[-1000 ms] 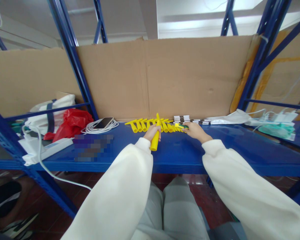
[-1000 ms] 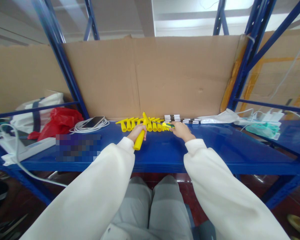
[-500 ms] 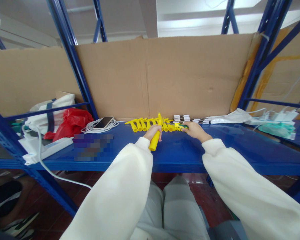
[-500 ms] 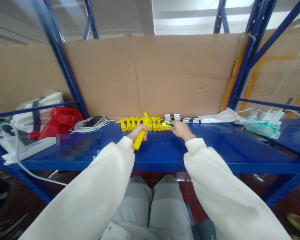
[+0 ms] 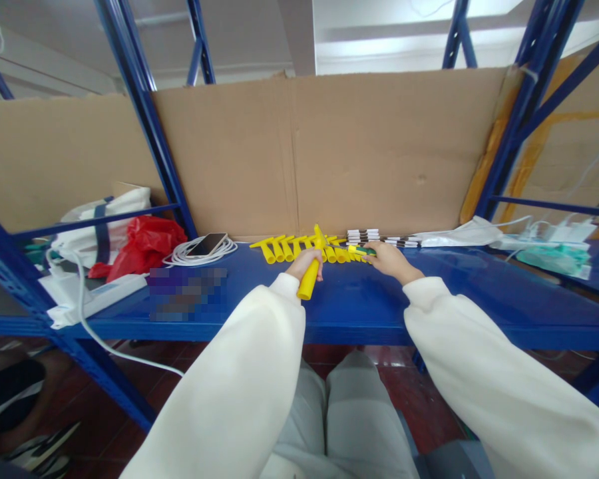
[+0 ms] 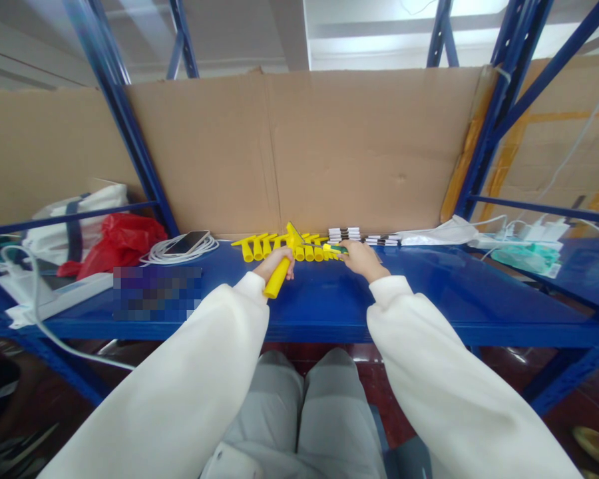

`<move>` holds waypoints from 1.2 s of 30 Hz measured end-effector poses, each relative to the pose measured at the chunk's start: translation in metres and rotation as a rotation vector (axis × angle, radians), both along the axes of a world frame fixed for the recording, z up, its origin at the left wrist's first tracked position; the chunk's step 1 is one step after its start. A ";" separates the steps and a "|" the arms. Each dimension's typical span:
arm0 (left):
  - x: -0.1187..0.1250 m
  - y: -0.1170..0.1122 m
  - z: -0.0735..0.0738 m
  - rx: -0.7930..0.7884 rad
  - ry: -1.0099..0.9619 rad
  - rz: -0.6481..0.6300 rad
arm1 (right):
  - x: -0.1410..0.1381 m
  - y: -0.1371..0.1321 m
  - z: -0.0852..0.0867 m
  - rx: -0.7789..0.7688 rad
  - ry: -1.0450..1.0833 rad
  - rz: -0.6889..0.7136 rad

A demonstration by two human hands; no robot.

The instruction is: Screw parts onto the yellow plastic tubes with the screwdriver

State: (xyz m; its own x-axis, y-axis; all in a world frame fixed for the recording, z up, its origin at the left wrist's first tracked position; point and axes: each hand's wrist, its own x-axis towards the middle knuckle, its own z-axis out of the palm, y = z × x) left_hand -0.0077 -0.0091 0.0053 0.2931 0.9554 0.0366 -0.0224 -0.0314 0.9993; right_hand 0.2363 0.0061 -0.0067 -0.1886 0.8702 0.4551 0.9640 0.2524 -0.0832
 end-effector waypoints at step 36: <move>0.002 -0.006 0.000 -0.003 0.148 -0.005 | -0.003 -0.003 0.000 0.072 -0.009 0.016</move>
State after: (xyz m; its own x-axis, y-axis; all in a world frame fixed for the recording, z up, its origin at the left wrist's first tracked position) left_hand -0.0053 -0.0146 0.0055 0.3000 0.9539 -0.0108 0.1253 -0.0282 0.9917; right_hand 0.2337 0.0035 -0.0063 -0.2065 0.8322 0.5145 0.9604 0.2728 -0.0558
